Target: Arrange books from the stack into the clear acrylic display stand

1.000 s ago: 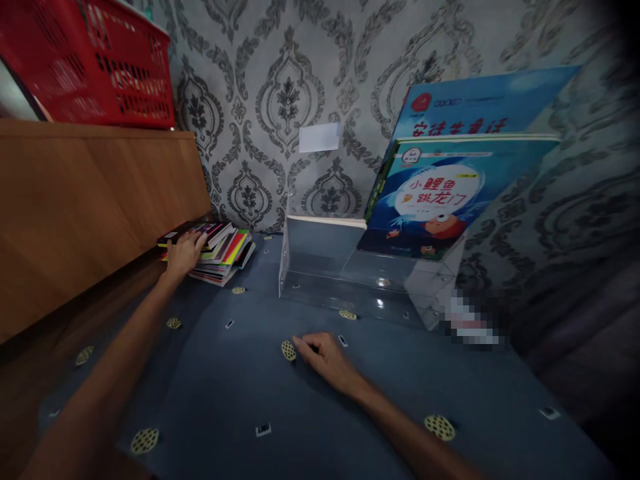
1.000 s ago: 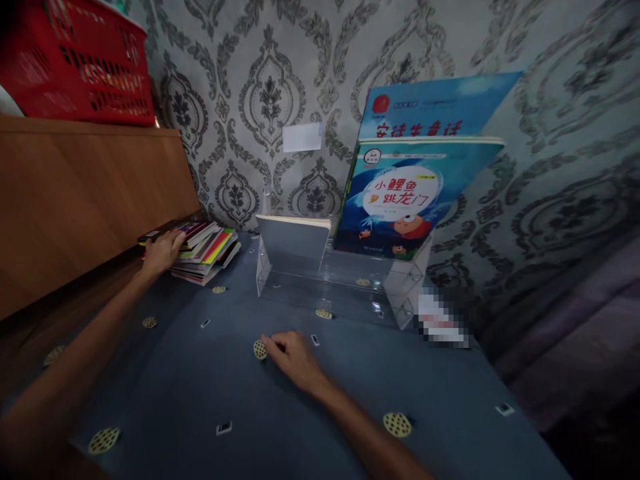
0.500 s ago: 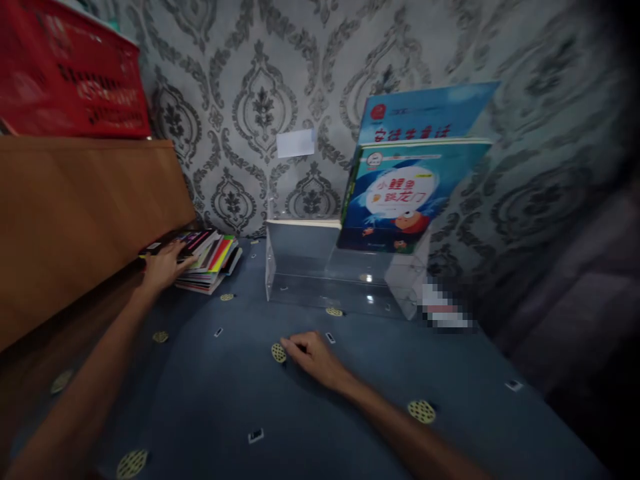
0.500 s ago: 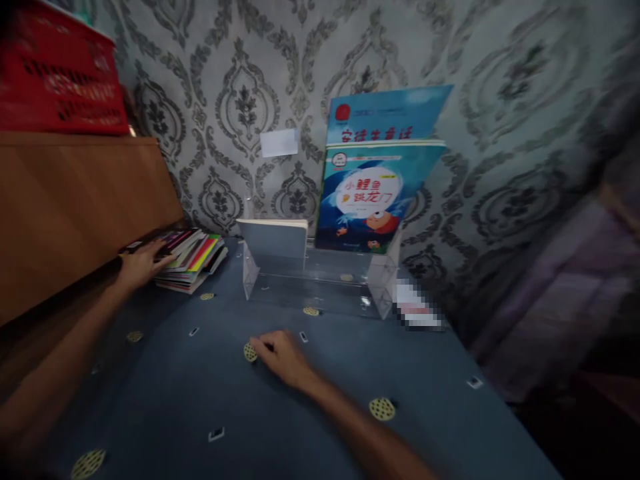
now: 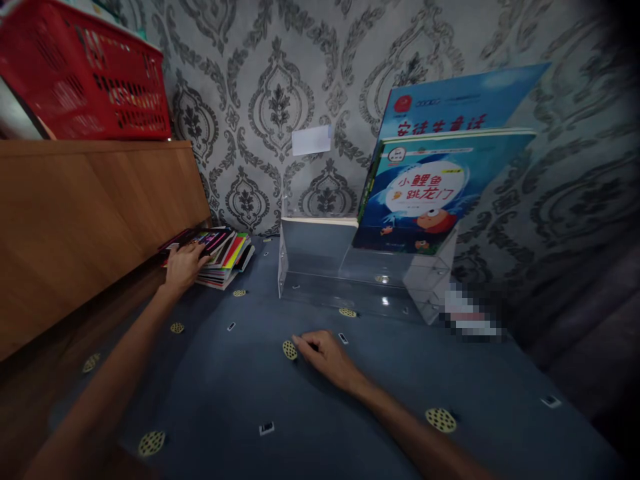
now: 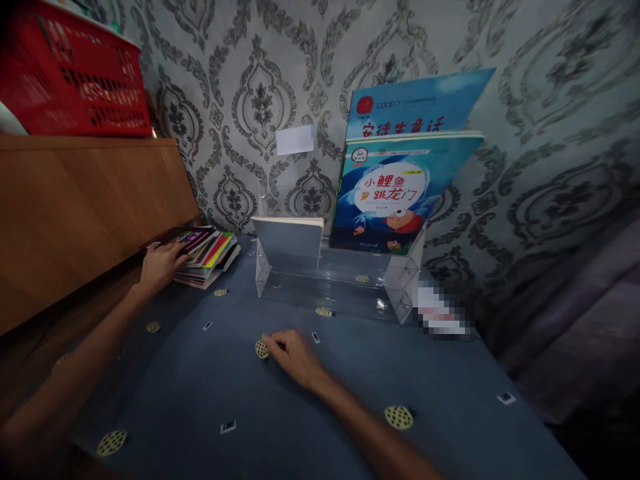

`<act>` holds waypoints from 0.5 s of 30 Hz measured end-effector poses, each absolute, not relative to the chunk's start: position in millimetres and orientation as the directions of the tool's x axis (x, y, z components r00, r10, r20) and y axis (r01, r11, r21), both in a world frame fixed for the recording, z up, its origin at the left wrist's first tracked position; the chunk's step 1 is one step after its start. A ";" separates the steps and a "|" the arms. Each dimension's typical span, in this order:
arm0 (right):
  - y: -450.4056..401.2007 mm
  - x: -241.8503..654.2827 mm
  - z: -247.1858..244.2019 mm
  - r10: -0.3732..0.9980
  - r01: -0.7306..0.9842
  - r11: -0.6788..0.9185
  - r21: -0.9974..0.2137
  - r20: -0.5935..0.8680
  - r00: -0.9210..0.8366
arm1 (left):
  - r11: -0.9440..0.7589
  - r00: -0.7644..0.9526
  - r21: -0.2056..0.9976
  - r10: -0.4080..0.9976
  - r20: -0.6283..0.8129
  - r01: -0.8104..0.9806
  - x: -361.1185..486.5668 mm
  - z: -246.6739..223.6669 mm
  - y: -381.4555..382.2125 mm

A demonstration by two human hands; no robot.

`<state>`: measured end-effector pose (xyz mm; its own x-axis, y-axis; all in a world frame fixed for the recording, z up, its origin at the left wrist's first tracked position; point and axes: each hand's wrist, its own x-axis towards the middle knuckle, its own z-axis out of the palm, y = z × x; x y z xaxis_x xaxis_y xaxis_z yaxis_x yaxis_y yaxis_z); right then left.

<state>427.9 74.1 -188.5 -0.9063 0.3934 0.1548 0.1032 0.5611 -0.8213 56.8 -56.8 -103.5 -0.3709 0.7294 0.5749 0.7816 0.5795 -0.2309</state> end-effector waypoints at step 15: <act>74.4 426.5 -190.4 0.396 0.076 0.555 -0.828 0.183 -0.900 | 0.469 -0.291 -0.158 0.742 0.604 0.869 93.4 -134.4 -92.2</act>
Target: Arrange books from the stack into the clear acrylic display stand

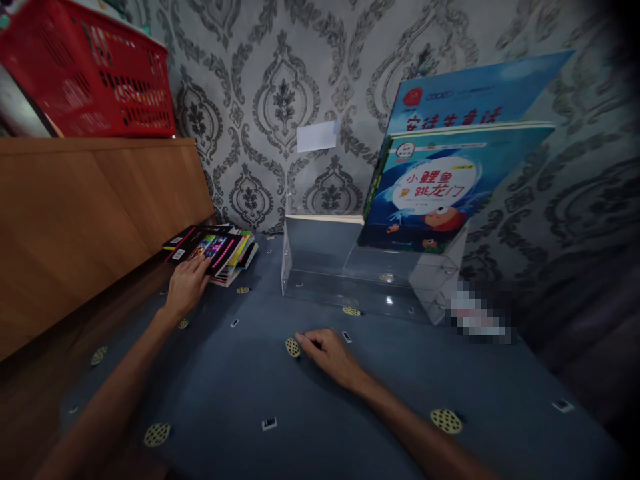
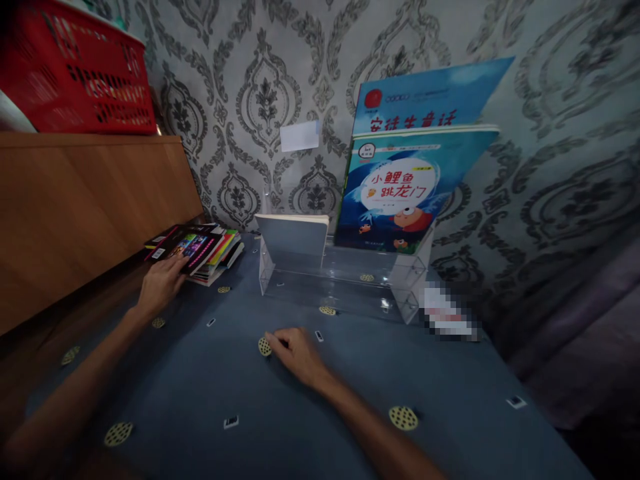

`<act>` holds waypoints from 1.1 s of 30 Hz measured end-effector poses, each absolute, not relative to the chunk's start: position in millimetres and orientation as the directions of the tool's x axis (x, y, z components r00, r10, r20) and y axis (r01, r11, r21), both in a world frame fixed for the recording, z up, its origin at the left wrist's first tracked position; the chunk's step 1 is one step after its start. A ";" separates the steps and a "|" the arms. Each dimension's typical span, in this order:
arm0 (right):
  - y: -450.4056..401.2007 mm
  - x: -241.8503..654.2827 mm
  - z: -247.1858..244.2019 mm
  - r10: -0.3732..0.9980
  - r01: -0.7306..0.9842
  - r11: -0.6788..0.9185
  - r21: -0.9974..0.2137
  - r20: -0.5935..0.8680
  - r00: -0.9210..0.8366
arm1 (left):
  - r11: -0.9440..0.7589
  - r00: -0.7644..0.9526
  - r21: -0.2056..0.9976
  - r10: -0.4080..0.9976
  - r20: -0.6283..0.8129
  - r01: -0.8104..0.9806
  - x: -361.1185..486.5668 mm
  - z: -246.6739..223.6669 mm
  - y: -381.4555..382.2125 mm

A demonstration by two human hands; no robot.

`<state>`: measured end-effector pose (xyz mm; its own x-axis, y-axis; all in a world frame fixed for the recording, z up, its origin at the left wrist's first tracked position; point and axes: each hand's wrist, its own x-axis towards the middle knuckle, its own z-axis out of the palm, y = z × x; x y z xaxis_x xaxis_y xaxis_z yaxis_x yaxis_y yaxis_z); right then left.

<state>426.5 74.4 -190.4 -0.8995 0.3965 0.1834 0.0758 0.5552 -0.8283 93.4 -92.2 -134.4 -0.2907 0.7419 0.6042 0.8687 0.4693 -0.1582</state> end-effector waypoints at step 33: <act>65.5 431.5 -188.8 0.472 0.059 0.660 -0.749 0.353 -0.808 | -0.019 0.199 -0.427 0.903 0.381 0.904 240.0 -205.2 -148.6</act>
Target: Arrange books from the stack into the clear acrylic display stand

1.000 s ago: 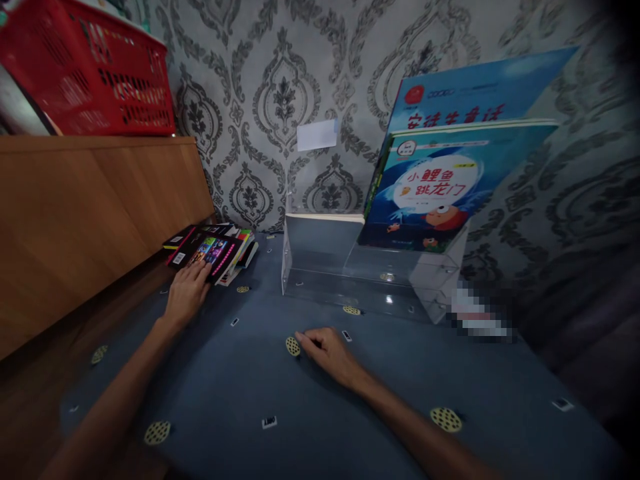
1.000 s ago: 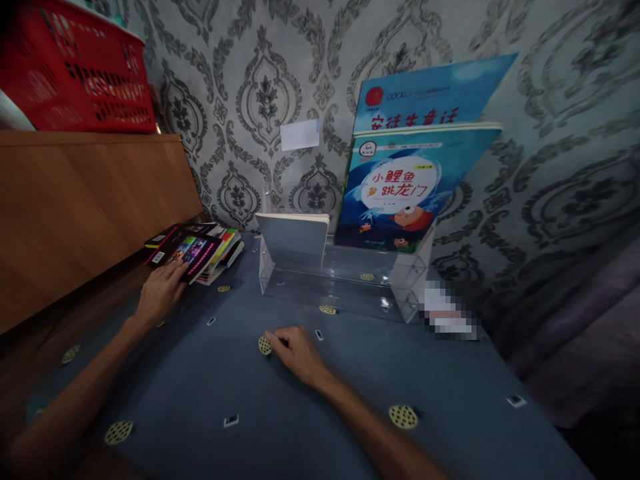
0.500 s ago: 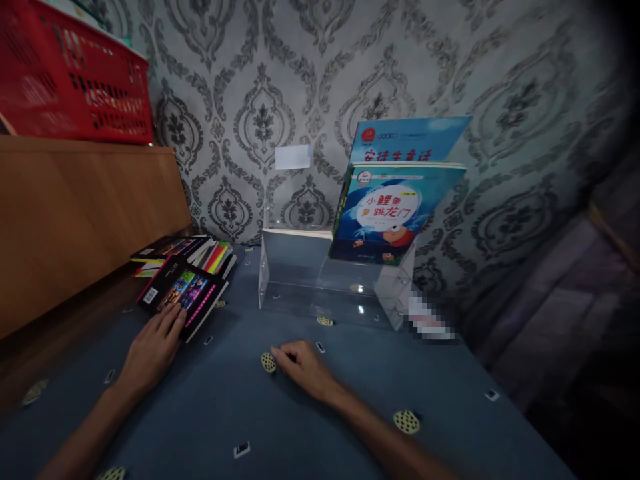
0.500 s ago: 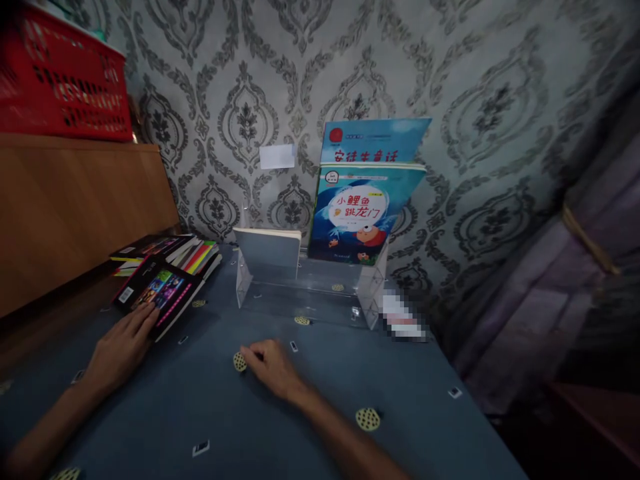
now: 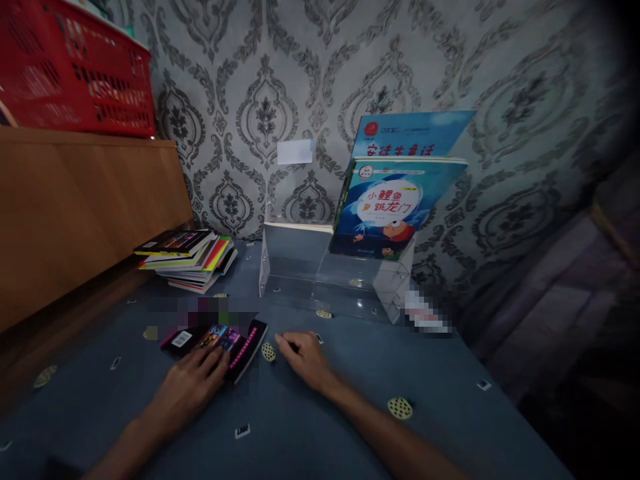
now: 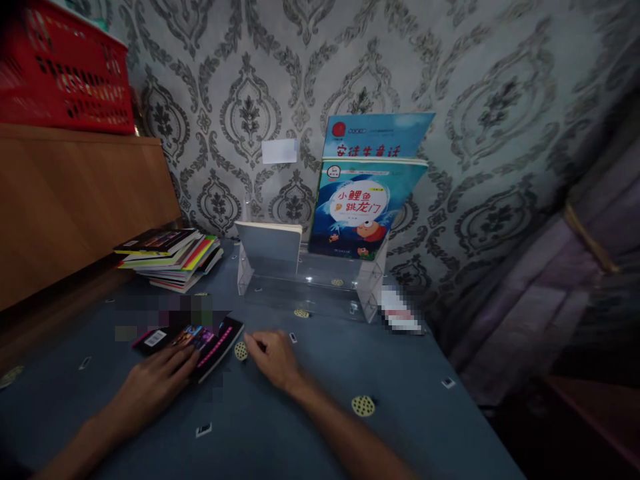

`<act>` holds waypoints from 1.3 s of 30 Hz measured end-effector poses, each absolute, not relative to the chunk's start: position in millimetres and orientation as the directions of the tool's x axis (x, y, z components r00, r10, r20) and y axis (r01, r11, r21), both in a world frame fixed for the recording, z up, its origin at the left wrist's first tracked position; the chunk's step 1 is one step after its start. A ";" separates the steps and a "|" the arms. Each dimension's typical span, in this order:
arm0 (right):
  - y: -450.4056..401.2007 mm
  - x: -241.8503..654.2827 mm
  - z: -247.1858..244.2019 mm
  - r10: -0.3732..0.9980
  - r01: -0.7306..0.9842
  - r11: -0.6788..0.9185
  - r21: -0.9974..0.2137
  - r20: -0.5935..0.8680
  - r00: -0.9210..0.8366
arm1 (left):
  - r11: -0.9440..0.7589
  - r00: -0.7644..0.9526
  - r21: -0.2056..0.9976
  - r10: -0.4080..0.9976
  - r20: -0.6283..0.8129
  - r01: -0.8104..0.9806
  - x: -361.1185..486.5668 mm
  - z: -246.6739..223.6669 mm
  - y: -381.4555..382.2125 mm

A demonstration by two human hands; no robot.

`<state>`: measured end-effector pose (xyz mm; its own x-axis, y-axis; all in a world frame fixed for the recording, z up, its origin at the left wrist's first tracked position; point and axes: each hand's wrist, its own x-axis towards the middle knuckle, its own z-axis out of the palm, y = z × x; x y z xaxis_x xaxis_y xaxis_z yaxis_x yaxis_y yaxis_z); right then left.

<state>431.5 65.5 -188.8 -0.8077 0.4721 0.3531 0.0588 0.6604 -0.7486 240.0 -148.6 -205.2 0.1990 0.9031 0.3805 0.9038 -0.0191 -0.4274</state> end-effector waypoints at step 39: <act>57.3 468.3 -187.3 0.388 0.131 0.738 -0.662 0.257 -0.885 | -0.051 0.102 -0.160 0.941 0.324 0.986 276.4 -217.3 -37.0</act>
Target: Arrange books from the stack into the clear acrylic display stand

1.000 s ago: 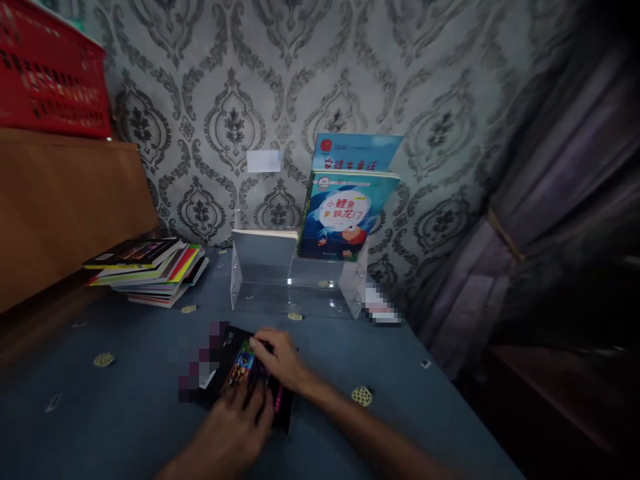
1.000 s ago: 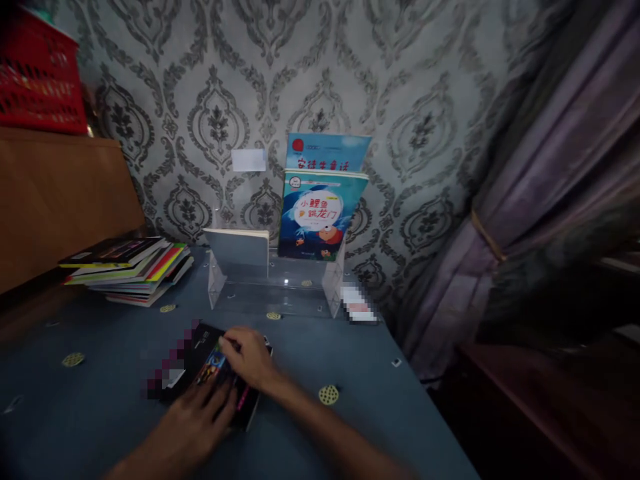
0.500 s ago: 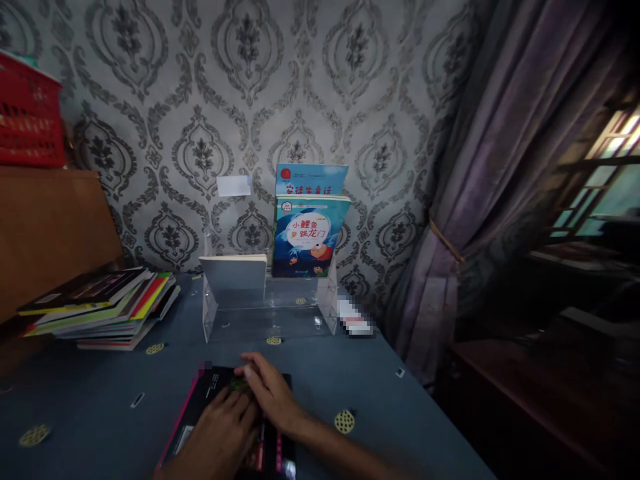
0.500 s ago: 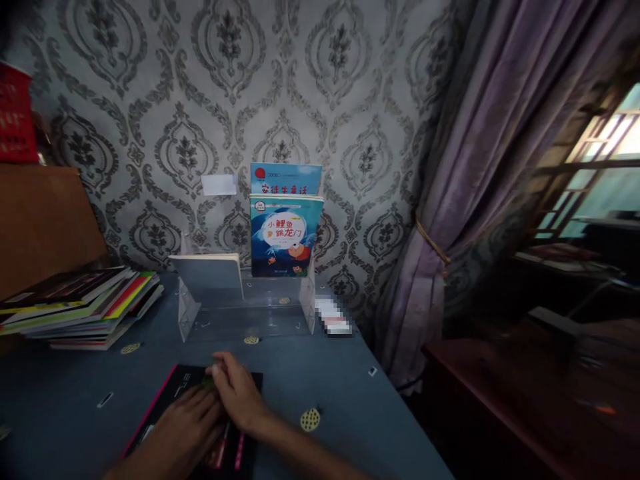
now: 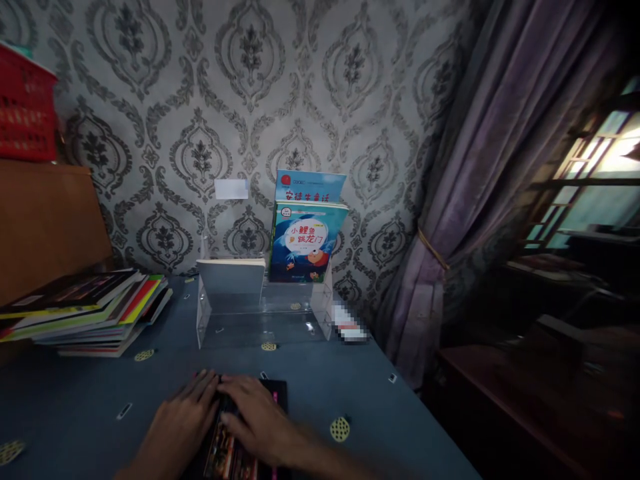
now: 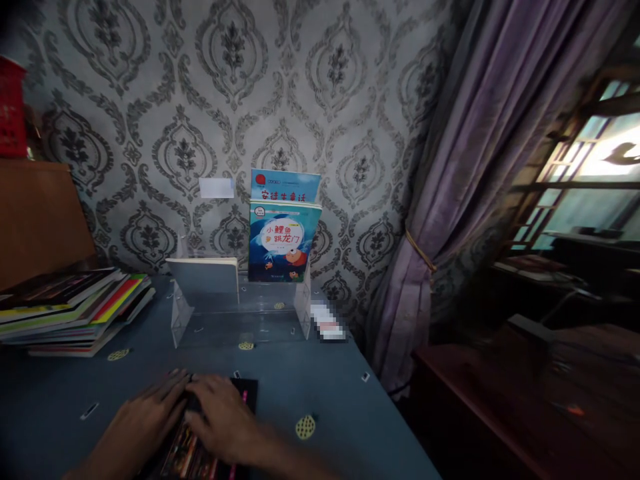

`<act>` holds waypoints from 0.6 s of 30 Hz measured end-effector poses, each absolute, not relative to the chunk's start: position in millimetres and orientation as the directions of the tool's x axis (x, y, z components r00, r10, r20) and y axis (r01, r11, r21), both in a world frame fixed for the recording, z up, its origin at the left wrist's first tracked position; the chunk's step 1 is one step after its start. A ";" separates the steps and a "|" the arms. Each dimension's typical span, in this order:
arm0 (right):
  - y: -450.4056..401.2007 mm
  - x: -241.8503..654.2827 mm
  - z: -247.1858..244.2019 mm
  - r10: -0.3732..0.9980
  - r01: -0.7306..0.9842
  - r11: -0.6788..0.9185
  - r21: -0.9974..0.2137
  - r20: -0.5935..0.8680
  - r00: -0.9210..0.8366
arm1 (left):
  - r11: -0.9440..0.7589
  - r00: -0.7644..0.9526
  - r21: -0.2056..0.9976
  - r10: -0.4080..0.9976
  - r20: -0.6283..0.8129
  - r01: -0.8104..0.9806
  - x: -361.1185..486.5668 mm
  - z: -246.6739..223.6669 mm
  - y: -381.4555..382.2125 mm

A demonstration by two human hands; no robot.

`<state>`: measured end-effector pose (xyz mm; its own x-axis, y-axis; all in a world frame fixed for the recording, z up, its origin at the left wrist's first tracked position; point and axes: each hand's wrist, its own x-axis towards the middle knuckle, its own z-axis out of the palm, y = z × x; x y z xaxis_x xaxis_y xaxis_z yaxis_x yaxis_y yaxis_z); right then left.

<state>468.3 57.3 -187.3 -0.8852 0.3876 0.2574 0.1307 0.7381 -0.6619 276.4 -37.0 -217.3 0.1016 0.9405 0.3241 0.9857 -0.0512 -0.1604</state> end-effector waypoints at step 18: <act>60.4 523.9 -171.2 0.529 0.492 0.753 -0.437 -0.043 -0.848 | -0.006 0.065 -0.152 0.921 0.384 0.988 279.4 -221.8 -35.2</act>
